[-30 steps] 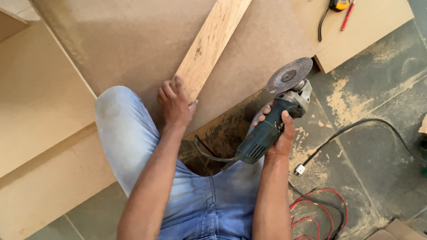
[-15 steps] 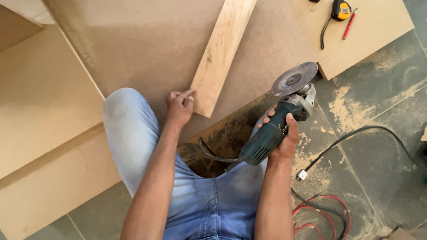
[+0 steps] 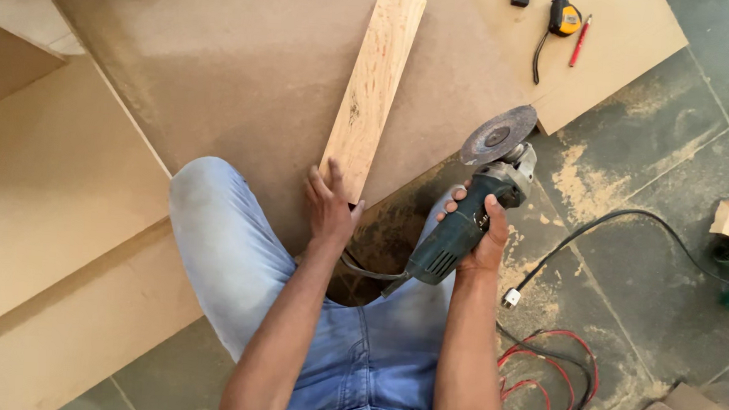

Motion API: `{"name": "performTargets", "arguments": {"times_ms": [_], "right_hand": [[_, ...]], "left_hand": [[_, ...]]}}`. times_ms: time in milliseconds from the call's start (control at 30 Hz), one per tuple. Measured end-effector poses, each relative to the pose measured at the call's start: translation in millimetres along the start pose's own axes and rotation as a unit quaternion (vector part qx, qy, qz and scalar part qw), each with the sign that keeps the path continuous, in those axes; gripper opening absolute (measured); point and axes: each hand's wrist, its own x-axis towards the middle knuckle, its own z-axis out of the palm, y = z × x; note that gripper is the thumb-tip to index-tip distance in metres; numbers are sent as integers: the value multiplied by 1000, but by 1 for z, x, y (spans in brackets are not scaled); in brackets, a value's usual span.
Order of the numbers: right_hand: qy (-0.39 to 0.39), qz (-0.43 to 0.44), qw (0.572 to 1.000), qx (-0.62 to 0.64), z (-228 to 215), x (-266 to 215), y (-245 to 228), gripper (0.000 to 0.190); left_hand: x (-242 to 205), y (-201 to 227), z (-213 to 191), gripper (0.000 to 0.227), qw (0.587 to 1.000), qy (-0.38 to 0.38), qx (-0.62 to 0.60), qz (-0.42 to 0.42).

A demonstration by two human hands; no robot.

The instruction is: The person sits on the floor and uses an angle grinder with a sanding disc to smooth a rectangular wooden plank. They sand multiple sides and edges, then place the plank next to another similar plank on the floor.

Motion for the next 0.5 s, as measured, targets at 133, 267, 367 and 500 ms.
{"name": "performTargets", "arguments": {"times_ms": [133, 267, 367, 500], "right_hand": [[13, -4, 1000, 12, -5, 0, -2, 51], [20, -9, 1000, 13, -6, 0, -5, 51], [21, -10, 1000, 13, -5, 1, -4, 51], [18, -5, 1000, 15, -3, 2, 1, 52]], "left_hand": [[3, -10, 5, 114, 1000, -14, -11, 13], [8, -23, -1, 110, 998, -45, -47, 2], [19, -41, -9, 99, 989, -49, -137, 31], [26, -51, -37, 51, 968, -171, -179, -42]]}}
